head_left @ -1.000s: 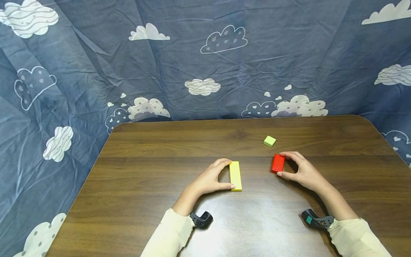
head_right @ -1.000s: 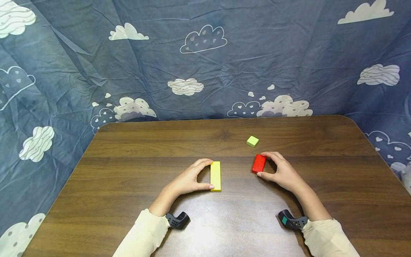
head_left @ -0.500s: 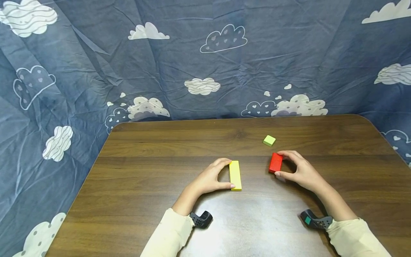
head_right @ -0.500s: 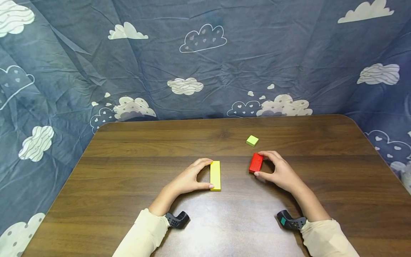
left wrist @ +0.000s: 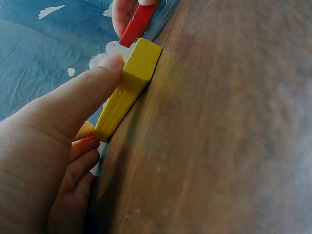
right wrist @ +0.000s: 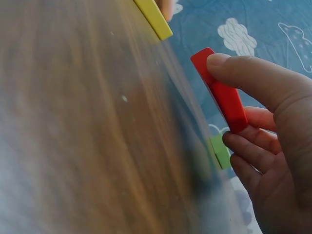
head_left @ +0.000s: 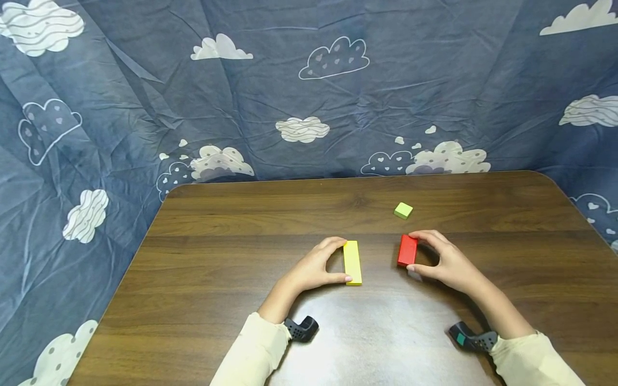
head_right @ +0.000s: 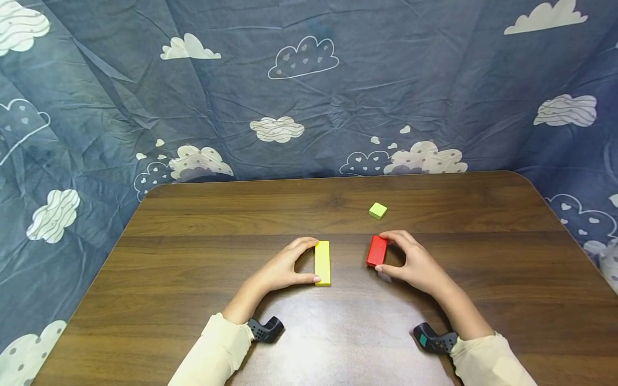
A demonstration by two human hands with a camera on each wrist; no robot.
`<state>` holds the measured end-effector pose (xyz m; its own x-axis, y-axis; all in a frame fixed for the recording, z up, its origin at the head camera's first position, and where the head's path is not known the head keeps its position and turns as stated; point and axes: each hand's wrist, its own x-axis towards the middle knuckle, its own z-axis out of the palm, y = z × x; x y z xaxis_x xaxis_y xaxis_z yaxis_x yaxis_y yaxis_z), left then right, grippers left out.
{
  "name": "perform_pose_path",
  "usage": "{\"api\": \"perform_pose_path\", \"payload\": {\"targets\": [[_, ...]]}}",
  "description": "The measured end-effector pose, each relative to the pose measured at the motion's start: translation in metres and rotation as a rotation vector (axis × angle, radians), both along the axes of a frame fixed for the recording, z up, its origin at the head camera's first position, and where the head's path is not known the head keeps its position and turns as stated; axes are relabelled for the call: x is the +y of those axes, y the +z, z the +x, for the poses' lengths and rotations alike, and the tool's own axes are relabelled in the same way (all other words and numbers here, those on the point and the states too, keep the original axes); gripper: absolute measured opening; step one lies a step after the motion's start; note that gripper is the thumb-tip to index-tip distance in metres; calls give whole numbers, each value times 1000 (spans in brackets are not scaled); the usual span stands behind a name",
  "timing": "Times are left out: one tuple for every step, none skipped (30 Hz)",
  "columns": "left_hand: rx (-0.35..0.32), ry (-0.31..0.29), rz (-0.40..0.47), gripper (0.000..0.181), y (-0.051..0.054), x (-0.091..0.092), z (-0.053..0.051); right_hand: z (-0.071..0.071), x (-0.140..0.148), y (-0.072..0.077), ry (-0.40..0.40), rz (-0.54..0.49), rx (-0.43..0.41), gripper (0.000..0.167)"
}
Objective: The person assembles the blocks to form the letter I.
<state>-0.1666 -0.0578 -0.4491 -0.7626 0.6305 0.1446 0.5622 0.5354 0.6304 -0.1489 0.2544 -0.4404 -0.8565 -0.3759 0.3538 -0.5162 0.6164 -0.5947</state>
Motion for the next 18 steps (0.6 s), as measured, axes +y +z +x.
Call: {"api": "perform_pose_path", "payload": {"targets": [[0,0,0,75,0,0,0,1,-1,0,6,-2,2,64],[2,1,1,75,0,0,0,1,-2,1,11,-3,3,64],[4,0,2,75,0,0,0,2,-4,1,18,-4,4,64],[5,0,2,75,0,0,0,3,-5,1,25,-5,7,64],[6,0,3,75,0,0,-1,3,-6,1,29,-3,5,64],[5,-1,4,75,0,0,-1,4,-7,1,31,0,4,64],[4,0,5,75,0,0,-1,5,-8,1,33,4,4,64],[6,1,2,75,0,0,-1,6,-8,1,36,7,6,64],[5,2,2,75,0,0,-1,6,-9,0,40,8,9,64],[6,3,-1,76,0,0,0,7,-10,0,44,9,14,64],[7,3,-2,76,0,0,0,7,-11,0,49,8,20,64],[9,4,-4,76,0,0,0,8,-12,0,55,8,27,64],[11,4,-4,76,0,0,0,9,-13,1,62,6,33,63],[11,2,-3,76,0,0,0,9,-14,1,70,2,38,63],[11,1,-1,76,0,0,0,9,-16,1,79,-2,43,63],[14,-1,-1,76,0,0,0,10,-17,1,89,-6,46,63],[13,-1,-1,76,0,0,0,10,-18,1,99,-10,49,63],[11,-1,1,76,0,0,0,11,-19,2,105,-9,53,63]]}}
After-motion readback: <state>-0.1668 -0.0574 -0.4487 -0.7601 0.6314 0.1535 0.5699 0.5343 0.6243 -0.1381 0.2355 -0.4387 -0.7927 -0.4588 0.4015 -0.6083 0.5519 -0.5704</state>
